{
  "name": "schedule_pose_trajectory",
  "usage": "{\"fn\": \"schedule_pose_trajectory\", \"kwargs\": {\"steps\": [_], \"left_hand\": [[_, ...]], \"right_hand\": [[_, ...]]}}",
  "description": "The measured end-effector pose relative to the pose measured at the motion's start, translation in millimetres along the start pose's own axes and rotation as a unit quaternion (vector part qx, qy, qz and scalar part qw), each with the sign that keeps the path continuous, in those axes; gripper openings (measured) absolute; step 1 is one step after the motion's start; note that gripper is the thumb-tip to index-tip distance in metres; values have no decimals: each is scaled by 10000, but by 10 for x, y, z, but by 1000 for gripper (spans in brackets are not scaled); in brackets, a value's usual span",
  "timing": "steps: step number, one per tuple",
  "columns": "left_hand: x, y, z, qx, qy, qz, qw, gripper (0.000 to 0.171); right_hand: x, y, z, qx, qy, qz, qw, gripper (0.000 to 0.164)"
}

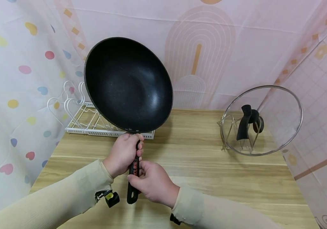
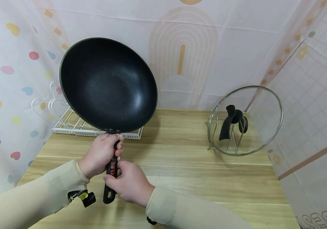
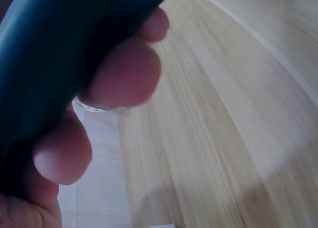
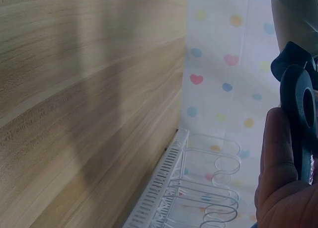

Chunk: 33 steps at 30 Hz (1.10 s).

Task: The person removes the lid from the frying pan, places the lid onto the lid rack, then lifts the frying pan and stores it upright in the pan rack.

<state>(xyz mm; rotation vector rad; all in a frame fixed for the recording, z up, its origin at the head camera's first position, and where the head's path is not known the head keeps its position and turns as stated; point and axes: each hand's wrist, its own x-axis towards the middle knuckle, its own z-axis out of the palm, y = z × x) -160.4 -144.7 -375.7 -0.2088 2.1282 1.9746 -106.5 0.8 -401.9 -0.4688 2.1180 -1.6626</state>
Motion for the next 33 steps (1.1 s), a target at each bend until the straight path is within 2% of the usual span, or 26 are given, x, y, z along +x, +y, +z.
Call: {"fn": "schedule_pose_trajectory", "kwargs": {"steps": [14,24,33], "left_hand": [[-9,-13,15,166,180,42,9997,25],[-23,-4,24,251,356,168,9989,24],[-11,-10,29,311,505,212,9980,26]], "right_hand": [[1,31,7,-144,-157,46,9998,11],[-25,73,27,-590,-552,274,9964,23],[-31,52,44,-688,-525,319,9957,20]]}}
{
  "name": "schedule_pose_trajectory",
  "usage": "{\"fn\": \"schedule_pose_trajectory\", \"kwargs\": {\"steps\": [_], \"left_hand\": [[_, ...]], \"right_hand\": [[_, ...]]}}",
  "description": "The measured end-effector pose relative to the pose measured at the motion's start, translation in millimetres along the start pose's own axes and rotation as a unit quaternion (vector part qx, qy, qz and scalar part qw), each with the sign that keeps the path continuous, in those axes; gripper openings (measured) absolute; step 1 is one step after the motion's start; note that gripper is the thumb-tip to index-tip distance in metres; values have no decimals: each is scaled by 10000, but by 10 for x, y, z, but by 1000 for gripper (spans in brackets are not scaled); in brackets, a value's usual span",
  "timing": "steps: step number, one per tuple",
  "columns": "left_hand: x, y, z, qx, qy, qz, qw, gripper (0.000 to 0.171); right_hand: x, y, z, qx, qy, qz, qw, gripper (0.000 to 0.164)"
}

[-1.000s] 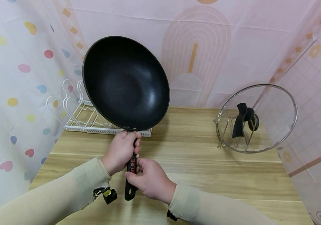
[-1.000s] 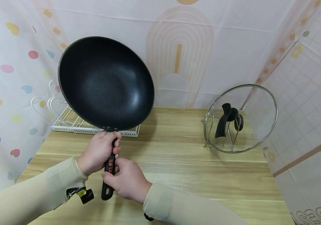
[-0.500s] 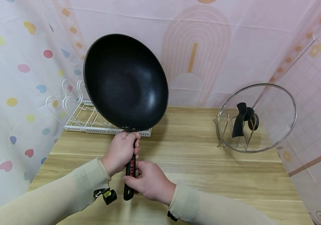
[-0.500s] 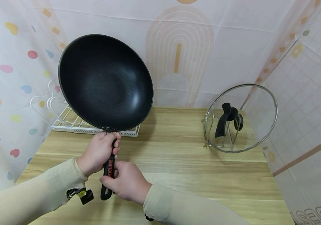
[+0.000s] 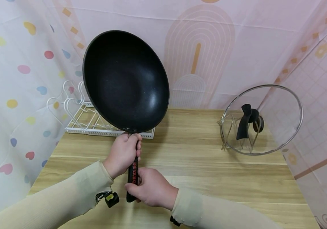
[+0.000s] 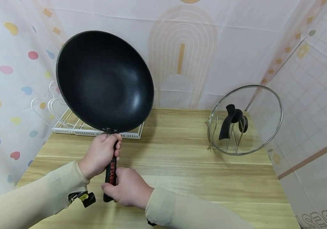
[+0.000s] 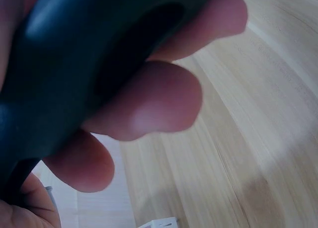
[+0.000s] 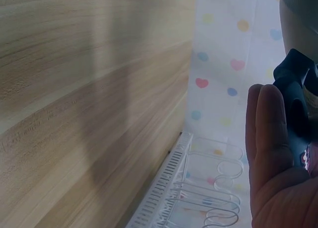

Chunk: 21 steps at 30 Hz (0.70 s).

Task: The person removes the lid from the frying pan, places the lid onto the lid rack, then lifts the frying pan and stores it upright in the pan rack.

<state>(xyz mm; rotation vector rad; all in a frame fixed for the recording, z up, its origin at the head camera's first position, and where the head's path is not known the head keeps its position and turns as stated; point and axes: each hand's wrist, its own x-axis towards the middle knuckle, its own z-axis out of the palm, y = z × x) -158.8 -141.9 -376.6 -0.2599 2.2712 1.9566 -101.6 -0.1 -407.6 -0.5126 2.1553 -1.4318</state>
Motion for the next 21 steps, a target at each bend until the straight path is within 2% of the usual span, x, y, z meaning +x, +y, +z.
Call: {"fn": "schedule_pose_trajectory", "kwargs": {"steps": [21], "left_hand": [[-6,-7,-11,395,210,313,9985,27]], "right_hand": [[77,-32,-3,-575,-331,-201,9976,13]]}}
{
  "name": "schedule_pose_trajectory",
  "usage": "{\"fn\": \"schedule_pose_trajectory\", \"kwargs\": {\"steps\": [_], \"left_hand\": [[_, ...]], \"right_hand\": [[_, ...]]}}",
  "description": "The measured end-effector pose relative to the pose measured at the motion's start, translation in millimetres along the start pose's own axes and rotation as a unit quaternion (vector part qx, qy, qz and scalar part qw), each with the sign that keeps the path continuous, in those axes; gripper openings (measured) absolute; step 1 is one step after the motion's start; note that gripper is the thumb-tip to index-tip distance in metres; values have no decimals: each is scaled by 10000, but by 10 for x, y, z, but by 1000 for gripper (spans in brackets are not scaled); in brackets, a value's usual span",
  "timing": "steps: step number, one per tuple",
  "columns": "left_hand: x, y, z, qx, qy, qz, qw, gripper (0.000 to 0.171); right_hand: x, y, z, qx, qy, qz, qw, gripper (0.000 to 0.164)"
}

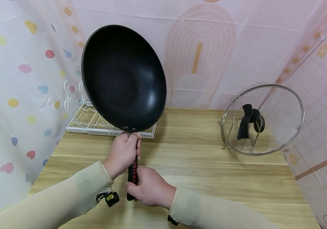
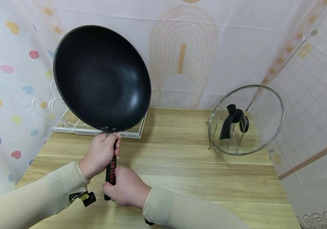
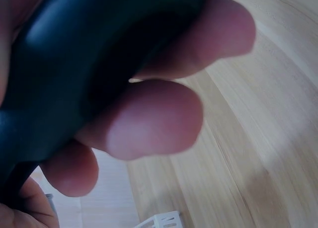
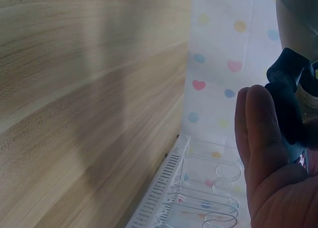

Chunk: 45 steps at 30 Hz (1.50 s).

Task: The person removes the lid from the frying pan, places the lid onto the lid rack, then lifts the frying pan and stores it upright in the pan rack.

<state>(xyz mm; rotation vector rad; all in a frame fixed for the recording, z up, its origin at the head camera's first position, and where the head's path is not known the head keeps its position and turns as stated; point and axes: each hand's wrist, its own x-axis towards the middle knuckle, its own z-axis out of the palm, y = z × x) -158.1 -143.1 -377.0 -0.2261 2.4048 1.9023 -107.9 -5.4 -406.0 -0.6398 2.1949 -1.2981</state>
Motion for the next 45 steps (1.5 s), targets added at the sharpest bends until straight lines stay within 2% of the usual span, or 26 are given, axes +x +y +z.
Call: {"fn": "schedule_pose_trajectory", "kwargs": {"steps": [18,27,45], "left_hand": [[3,-4,-19,282,63,317,9991,28],[5,-3,-29,137,104,389,9991,35],[5,-18,-20,-191,85,449,9988,29]], "right_hand": [[31,-35,-3,185,-158,147,9996,12],[46,-56,-4,235,-203,160,9994,13],[65,-52,0,113,-161,86,9998,12]]}}
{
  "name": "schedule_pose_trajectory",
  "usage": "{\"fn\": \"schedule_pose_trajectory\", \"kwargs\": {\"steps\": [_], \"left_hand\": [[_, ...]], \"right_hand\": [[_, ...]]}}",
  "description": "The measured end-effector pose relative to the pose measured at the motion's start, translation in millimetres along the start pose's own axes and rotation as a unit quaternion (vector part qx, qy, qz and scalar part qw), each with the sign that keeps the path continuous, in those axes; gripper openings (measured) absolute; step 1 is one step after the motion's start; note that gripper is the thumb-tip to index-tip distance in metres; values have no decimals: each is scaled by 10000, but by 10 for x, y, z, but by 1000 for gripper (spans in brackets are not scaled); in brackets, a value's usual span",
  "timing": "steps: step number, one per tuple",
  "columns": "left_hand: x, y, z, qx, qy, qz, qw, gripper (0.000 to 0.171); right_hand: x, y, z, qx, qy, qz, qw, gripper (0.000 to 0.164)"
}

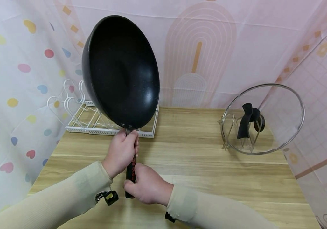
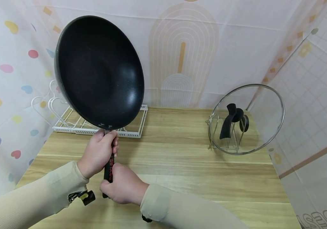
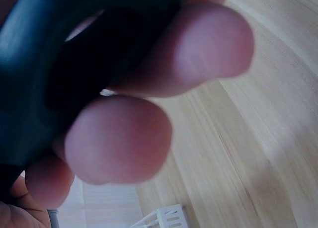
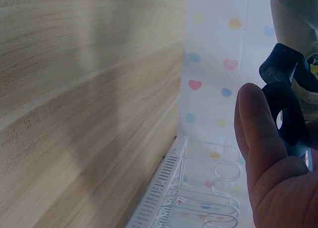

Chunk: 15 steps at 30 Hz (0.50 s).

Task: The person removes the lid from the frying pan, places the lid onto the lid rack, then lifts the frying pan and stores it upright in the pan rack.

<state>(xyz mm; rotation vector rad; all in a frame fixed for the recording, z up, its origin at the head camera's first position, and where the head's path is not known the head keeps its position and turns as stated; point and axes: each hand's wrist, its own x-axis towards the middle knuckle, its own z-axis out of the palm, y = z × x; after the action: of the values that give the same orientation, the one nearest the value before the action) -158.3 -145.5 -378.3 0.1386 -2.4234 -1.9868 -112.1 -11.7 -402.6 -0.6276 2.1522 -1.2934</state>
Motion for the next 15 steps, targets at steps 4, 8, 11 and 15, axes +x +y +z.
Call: {"fn": "schedule_pose_trajectory", "kwargs": {"steps": [4,8,11,15], "left_hand": [[-2,8,-6,-103,15,-23,9999,28],[-1,17,-14,-180,12,-14,9998,30],[-3,24,-20,-247,0,-9,9997,31],[-5,31,-26,-279,21,19,9996,31]], "right_hand": [[11,-2,-1,-13,-29,-3,10000,11],[26,-4,-6,-33,-44,-14,10000,10],[32,-4,-9,-87,-10,-68,9999,11],[39,-8,-10,-135,18,-141,9998,13]]}}
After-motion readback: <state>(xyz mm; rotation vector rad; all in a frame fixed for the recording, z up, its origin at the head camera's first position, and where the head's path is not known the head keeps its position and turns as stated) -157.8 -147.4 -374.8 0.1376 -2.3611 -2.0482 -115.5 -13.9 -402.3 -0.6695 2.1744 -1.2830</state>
